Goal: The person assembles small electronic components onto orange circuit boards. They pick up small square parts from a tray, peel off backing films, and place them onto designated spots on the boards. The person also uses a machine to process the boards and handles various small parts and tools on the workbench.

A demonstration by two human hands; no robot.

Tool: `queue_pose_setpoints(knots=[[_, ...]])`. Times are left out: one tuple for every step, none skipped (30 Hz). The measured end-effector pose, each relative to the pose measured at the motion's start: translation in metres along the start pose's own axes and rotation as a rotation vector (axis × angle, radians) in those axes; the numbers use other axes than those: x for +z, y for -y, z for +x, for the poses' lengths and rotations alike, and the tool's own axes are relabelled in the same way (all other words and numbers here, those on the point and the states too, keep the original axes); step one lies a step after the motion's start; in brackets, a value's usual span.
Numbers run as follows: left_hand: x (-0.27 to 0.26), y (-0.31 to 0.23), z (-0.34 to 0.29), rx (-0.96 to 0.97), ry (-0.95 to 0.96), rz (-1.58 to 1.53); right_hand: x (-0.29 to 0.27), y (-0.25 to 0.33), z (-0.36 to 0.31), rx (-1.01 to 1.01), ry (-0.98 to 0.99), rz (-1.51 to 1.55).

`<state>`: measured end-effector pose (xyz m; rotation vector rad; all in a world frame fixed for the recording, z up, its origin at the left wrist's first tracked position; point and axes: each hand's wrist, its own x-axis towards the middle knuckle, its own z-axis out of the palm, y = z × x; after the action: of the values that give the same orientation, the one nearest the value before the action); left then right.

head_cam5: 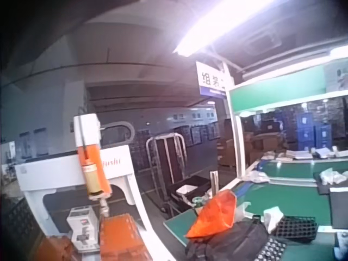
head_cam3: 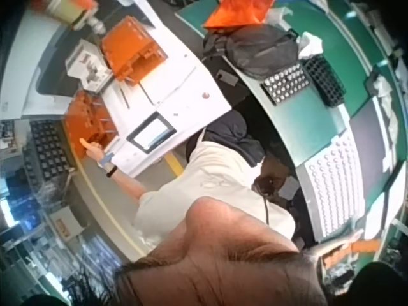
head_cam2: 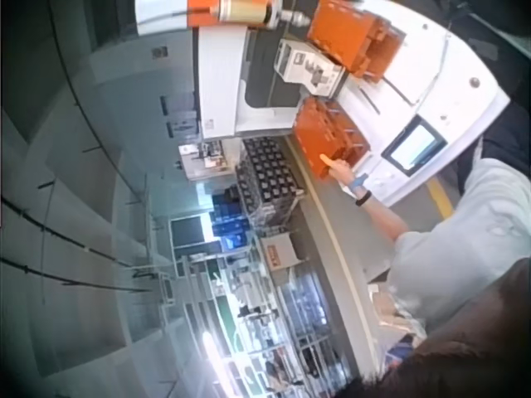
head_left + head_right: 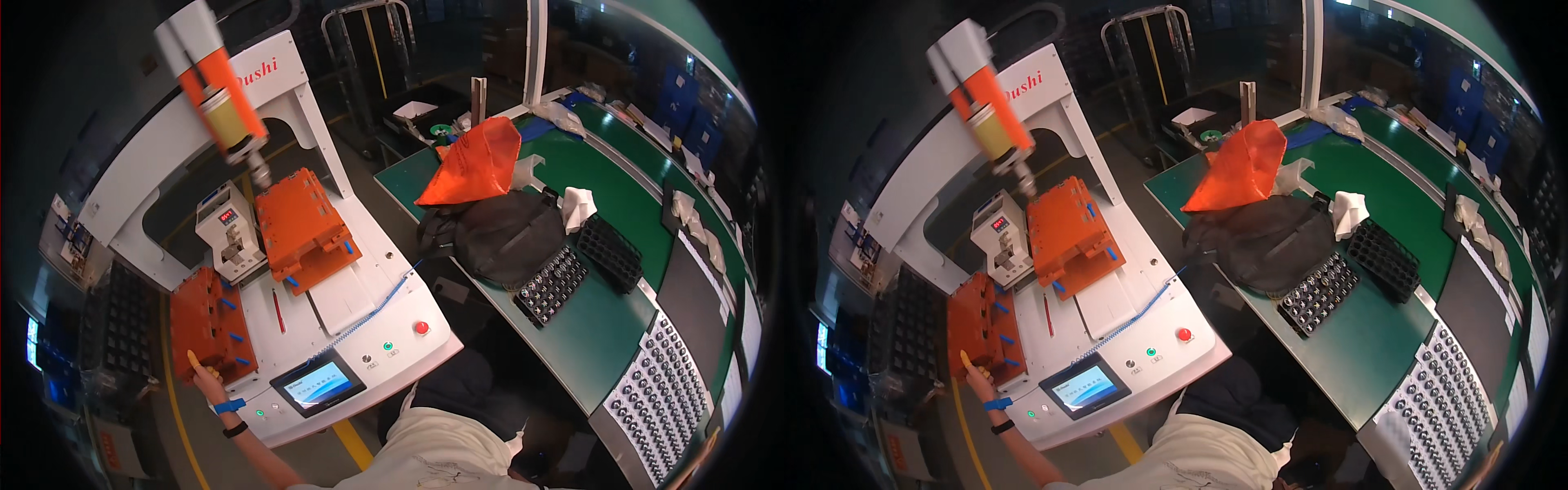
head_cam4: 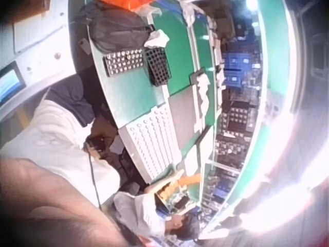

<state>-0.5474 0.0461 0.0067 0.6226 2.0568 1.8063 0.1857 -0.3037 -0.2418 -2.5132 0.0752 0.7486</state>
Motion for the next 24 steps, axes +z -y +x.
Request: queue_pose_setpoints(knots=[[0.005,-0.018,-0.012,-0.011,-0.009,0.03,-0.004,-0.003,-0.001,0.0,-0.007,-0.018],[0.007,-0.04,-0.02,-0.023,-0.017,0.062,-0.007,-0.004,-0.001,-0.002,-0.001,-0.027],[0.019,-0.059,-0.028,-0.035,-0.02,0.099,-0.008,-0.008,-0.005,0.003,0.003,-0.032],[0.018,-0.066,-0.022,-0.043,-0.042,-0.091,-0.008,-0.009,-0.006,-0.006,0.019,-0.045],[0.018,-0.073,-0.012,-0.05,-0.061,-0.281,-0.008,-0.01,-0.009,-0.012,0.033,-0.052],[0.023,-0.08,-0.004,-0.055,-0.068,-0.469,-0.008,-0.013,-0.012,-0.014,0.048,-0.062],[0.034,-0.094,-0.004,-0.065,0.084,-0.699,-0.01,-0.016,-0.015,-0.013,0.055,-0.063],[0.046,-0.115,-0.008,-0.075,0.244,-0.927,-0.011,-0.021,-0.018,-0.009,0.068,-0.061],[0.052,-0.129,-0.011,-0.084,0.408,-1.145,-0.011,-0.026,-0.023,-0.004,0.087,-0.064],[0.051,-0.129,0.002,-0.107,0.268,-1.092,-0.012,-0.026,-0.031,-0.004,0.121,-0.066],[0.055,-0.125,0.029,-0.129,0.135,-1.038,-0.011,-0.025,-0.037,-0.004,0.154,-0.072],[0.061,-0.12,0.051,-0.162,0.005,-0.97,-0.011,-0.039,-0.039,0.004,0.176,-0.082],[0.06,-0.121,0.065,-0.239,0.036,-0.999,-0.009,-0.043,-0.042,0.016,0.213,-0.086],[0.043,-0.102,0.107,-0.306,0.286,-1.037,-0.007,-0.05,-0.049,0.027,0.256,-0.094],[-0.038,-0.092,0.184,-0.021,0.333,-0.892,0.016,-0.042,-0.054,0.0,0.389,-0.139],[0.012,-0.073,0.177,-0.04,0.352,-0.852,0.005,-0.055,-0.061,0.047,0.373,-0.127],[0.045,-0.072,0.134,-0.06,0.316,-0.8,-0.002,-0.058,-0.064,0.088,0.399,-0.171],[0.076,-0.081,0.086,-0.065,0.315,-0.75,-0.007,-0.068,-0.074,0.13,0.419,-0.184],[0.095,-0.086,0.037,-0.061,0.327,-0.696,-0.009,-0.074,-0.079,0.164,0.456,-0.22],[0.096,-0.096,-0.003,-0.033,0.341,-0.652,-0.004,-0.07,-0.077,0.171,0.537,-0.286],[0.104,-0.099,-0.042,-0.031,0.389,-0.622,-0.003,-0.071,-0.079,0.189,0.593,-0.331],[0.117,-0.097,-0.08,-0.043,0.452,-0.6,-0.007,-0.073,-0.081,0.212,0.629,-0.369],[0.121,-0.097,-0.114,-0.053,0.519,-0.585,-0.007,-0.072,-0.082,0.216,0.681,-0.426],[0.133,-0.09,-0.148,-0.094,0.609,-0.573,-0.013,-0.072,-0.084,0.234,0.719,-0.486]])
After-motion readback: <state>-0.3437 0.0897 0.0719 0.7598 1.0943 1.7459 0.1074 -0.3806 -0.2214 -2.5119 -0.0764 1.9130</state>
